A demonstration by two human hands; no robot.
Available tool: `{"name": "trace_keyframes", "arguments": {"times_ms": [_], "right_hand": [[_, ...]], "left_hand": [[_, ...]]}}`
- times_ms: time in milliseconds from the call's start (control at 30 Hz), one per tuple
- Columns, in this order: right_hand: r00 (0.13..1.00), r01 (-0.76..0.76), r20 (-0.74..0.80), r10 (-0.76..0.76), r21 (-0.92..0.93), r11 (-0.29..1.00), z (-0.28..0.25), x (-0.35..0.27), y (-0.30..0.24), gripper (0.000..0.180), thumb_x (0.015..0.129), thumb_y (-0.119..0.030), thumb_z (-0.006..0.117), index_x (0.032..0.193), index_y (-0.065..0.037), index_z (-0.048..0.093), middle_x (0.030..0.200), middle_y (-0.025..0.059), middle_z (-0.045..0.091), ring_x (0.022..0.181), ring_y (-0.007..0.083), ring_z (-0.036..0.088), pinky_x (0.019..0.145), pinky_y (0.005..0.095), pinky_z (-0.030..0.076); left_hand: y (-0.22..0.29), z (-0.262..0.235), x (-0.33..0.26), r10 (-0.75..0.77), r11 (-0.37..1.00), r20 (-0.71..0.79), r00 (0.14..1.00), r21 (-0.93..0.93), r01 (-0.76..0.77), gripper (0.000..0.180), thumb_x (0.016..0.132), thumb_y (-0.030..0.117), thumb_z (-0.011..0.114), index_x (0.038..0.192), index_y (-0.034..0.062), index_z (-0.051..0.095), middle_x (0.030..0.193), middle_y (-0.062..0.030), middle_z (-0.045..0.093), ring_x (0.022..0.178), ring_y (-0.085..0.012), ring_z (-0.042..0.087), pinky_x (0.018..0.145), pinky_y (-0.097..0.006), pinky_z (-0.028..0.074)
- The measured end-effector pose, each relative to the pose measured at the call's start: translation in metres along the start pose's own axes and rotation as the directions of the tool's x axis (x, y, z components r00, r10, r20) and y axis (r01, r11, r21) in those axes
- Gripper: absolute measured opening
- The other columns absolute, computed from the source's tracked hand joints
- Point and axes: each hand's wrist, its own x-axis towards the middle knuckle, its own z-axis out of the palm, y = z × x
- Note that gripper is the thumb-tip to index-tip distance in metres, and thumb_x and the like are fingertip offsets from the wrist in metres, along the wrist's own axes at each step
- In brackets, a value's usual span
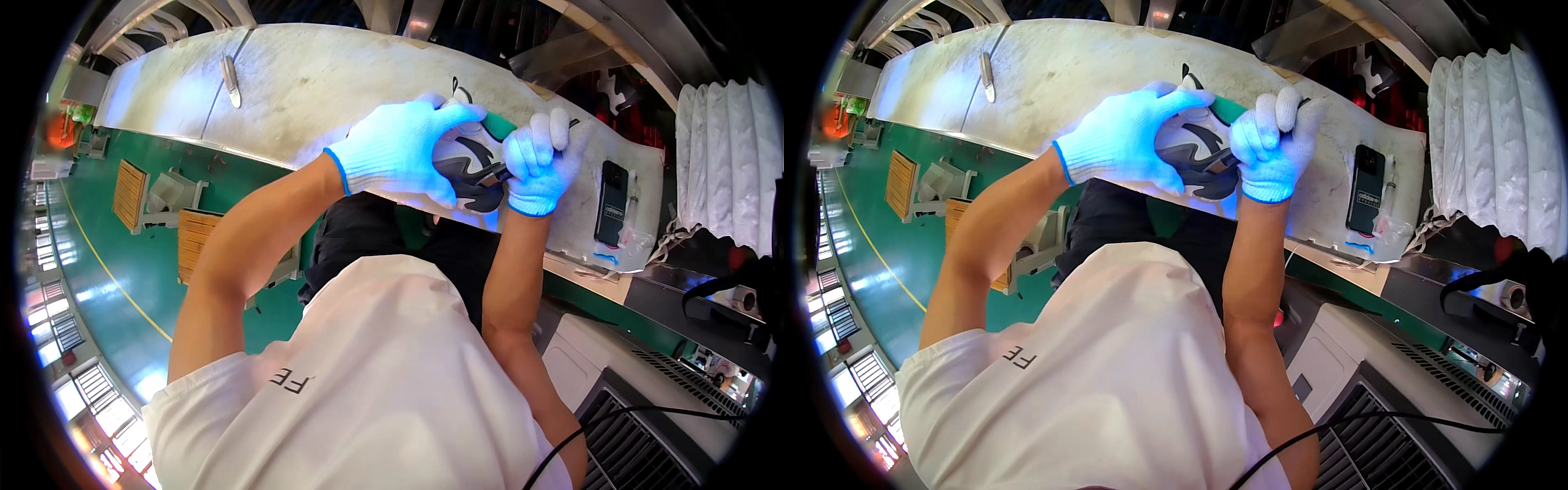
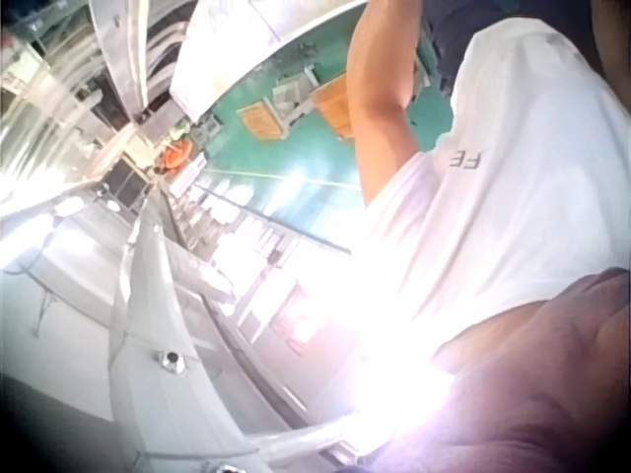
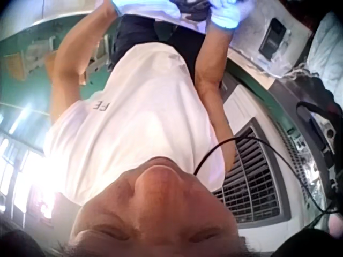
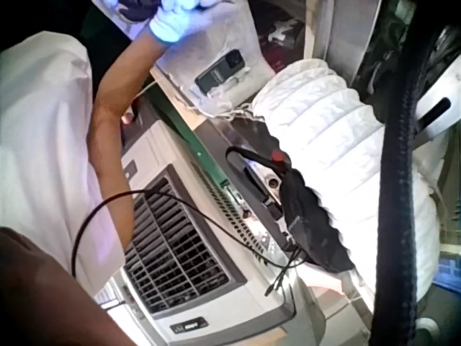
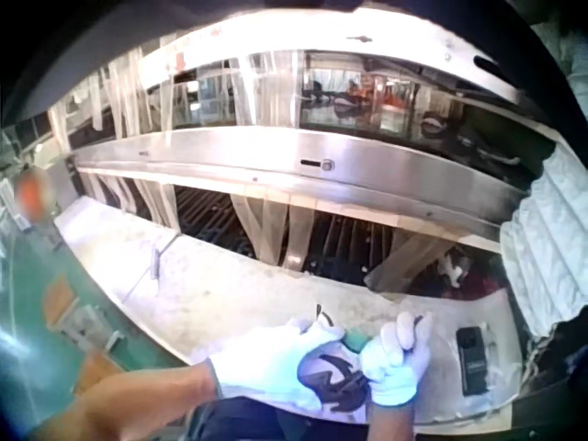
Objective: The person cleans a white and green sneaker using a small black tool. They repeatedly scrape and rub the tool against the shoe's upper and sole, rotating the shoe to access different areas. The person also briefly handles a black shoe insert and a white cloth during the process.
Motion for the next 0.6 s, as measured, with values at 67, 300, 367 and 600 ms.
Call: {"name": "trace_keyframes", "arguments": {"times_ms": [67,300,367,600], "right_hand": [[0.998,-0.036,0.058,0.035,0.014,0.999,-0.005,0.000,-0.004,0.057,0.117,-0.062,0.046,0.087,-0.014,0.049,0.069,0.0017,0.051,0.047,0.0121,0.042,0.044,0.0311,0.037],[0.994,-0.079,0.062,0.086,-0.098,0.992,0.005,-0.003,-0.010,0.058,0.116,-0.064,0.047,0.087,-0.013,0.051,0.066,0.0013,0.049,0.044,0.0113,0.040,0.042,0.0304,0.036],[0.997,-0.073,-0.004,0.074,-0.210,0.975,0.012,-0.009,-0.020,0.056,0.116,-0.061,0.051,0.090,-0.011,0.055,0.067,0.0020,0.052,0.044,0.0114,0.043,0.042,0.0299,0.036],[0.840,-0.499,-0.536,-0.089,-0.825,0.265,0.037,-0.065,-0.058,0.059,0.093,-0.023,0.089,0.141,0.002,0.066,0.121,0.0158,0.075,0.101,0.0228,0.074,0.090,0.0385,0.062]], "left_hand": [[0.007,0.000,-0.002,-0.032,0.999,0.009,0.999,-0.007,0.032,0.107,0.065,0.038,0.100,0.161,0.0230,0.057,0.145,-0.0167,0.066,0.128,-0.0408,0.072,0.109,-0.047,0.060],[0.010,0.012,-0.011,-0.022,0.999,-0.092,0.996,-0.031,0.019,0.099,0.066,0.034,0.099,0.157,0.0251,0.061,0.140,-0.0169,0.066,0.126,-0.0414,0.071,0.106,-0.048,0.061],[0.013,0.016,-0.012,-0.040,0.999,-0.105,0.994,-0.029,0.037,0.099,0.065,0.033,0.099,0.156,0.0257,0.062,0.142,-0.0158,0.065,0.127,-0.0406,0.071,0.106,-0.049,0.061],[0.014,0.024,-0.018,0.024,0.999,-0.147,0.989,-0.036,-0.029,0.101,0.067,0.030,0.100,0.160,0.0290,0.060,0.146,-0.0187,0.060,0.131,-0.0442,0.068,0.107,-0.049,0.060]]}}
